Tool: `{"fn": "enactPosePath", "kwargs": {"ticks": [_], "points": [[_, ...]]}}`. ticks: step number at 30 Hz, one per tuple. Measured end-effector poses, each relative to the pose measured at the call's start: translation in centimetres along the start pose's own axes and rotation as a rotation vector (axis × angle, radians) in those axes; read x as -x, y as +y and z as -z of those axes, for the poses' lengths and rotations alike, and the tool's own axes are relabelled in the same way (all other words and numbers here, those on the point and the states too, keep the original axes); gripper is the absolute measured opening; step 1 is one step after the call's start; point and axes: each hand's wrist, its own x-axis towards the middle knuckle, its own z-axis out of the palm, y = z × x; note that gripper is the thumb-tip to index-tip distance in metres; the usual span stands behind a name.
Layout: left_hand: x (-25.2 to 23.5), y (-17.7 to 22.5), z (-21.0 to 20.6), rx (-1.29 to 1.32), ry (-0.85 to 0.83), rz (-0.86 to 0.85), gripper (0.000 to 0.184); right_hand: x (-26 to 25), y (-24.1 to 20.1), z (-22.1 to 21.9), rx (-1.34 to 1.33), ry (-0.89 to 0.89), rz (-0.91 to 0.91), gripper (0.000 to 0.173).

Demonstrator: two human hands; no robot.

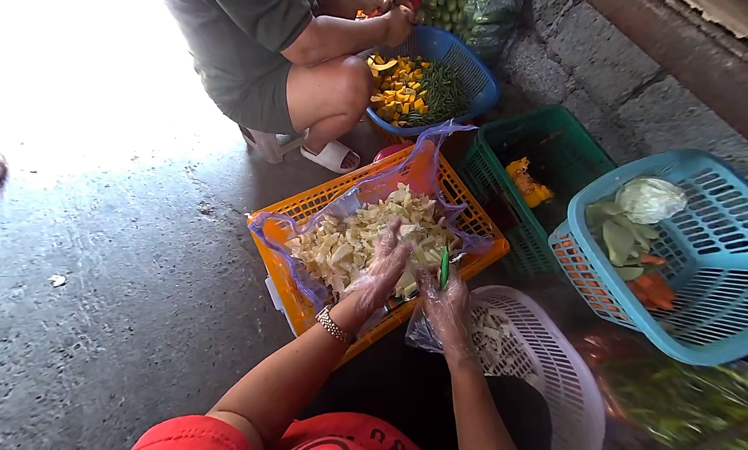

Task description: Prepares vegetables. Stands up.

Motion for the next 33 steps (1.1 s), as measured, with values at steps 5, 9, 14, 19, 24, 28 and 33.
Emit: {"fn": "enactPosePath", "kwargs": {"ticks": [5, 9, 14, 19, 24, 28, 33], "points": [[0.1, -0.5, -0.3, -0.009, -0.065, -0.09, 0.042, -0.2, -0.7, 0.5, 0.079, 0.029, 0.025, 0.032], [-0.2, -0.5, -1.0, 0.358, -0.213, -0.086, 0.03, 0.2, -0.7, 0.5, 0.017, 0.062, 0.08, 0.035], [-0.1, 0.9, -1.1, 0.744, -0.158, 0.164, 0.035, 3.1, 1.4, -0.1, -0.211, 0.054, 0.258, 0.047], [0.7, 2.2, -1.8, 0.823, -0.047, 0.251, 0.036, 5.1, 2.3, -0.9, -0.219, -0.024, 0.236, 0.046], [1.3, 2.8, -2.2, 0.789, -0.038, 0.151, 0.032, 5.0, 1.9, -0.9, -0.238, -0.065, 0.155, 0.042], [1.4, 2.7, -2.2, 0.762, -0.062, 0.104, 0.033, 5.0, 2.0, -1.0, -0.229, -0.063, 0.149, 0.041], [1.6, 2.8, -2.3, 0.774, -0.029, 0.113, 0.034, 5.2, 2.0, -1.0, -0.237, -0.046, 0.157, 0.04]]}}
